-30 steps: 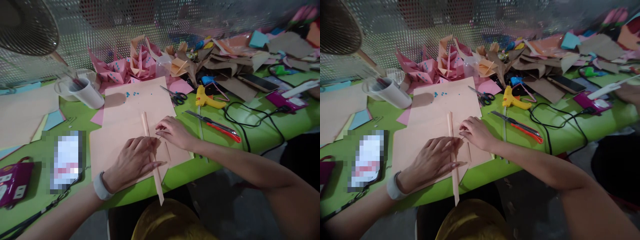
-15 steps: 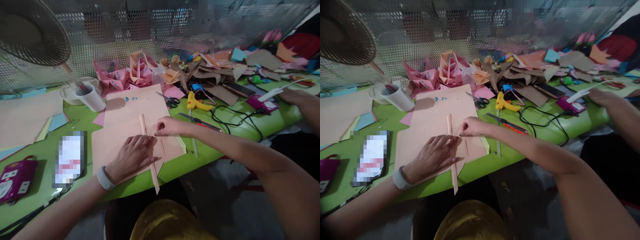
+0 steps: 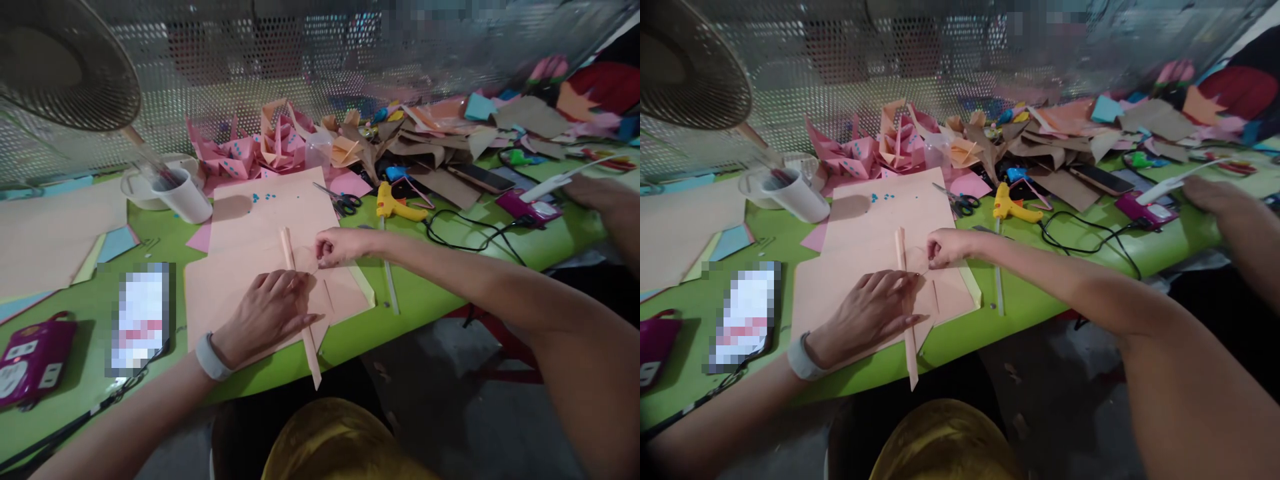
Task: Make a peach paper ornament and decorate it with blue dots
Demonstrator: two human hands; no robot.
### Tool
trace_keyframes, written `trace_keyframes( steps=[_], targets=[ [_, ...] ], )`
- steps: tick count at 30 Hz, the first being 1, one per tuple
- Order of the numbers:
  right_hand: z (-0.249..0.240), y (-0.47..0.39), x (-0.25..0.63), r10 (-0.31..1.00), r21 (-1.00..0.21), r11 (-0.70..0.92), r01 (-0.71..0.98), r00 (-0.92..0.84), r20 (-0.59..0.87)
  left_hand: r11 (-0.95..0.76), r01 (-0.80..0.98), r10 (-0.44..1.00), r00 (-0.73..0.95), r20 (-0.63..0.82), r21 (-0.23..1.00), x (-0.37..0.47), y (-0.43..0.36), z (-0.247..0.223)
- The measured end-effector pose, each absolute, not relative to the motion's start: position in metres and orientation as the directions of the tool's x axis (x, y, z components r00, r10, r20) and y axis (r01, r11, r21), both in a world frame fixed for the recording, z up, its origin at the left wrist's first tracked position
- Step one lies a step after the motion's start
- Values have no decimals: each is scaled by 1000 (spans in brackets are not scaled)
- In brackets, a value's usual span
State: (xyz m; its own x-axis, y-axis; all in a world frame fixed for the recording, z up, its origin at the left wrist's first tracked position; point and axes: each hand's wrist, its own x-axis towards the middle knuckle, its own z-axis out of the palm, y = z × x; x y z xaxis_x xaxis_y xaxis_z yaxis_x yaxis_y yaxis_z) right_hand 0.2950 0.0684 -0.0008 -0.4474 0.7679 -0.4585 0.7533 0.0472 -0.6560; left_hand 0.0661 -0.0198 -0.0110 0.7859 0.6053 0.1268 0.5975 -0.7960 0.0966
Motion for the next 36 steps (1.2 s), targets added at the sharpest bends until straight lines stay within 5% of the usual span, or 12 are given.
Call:
trace_keyframes(
  steps=[4,11,14,17,19,21,24,36],
  targets=[
    [-2,72,299,719,-734,-30,678,-496,-487,-797,597,604,787,128,93,66,-20,-11],
    [3,69,289,767,-547,179,818,-464,-443,-793,599,609,784,121,110,66,-21,-9],
    [6,68,288,751,-561,183,807,-483,-451,-774,603,631,760,154,195,64,-15,-2],
    [6,69,288,730,-583,161,796,-494,-472,-586,734,808,559,184,342,67,-1,11],
    [5,70,288,721,-591,162,790,-503,-476,-388,818,902,433,-10,425,73,11,20],
    [4,71,289,716,-597,163,786,-510,-477,-217,825,861,414,-295,522,81,21,26],
    [2,72,288,717,-603,152,783,-507,-478,-19,826,775,368,-514,563,95,32,29],
    [1,73,289,730,-604,165,780,-508,-457,133,830,675,324,-663,541,109,48,17]
  ],
)
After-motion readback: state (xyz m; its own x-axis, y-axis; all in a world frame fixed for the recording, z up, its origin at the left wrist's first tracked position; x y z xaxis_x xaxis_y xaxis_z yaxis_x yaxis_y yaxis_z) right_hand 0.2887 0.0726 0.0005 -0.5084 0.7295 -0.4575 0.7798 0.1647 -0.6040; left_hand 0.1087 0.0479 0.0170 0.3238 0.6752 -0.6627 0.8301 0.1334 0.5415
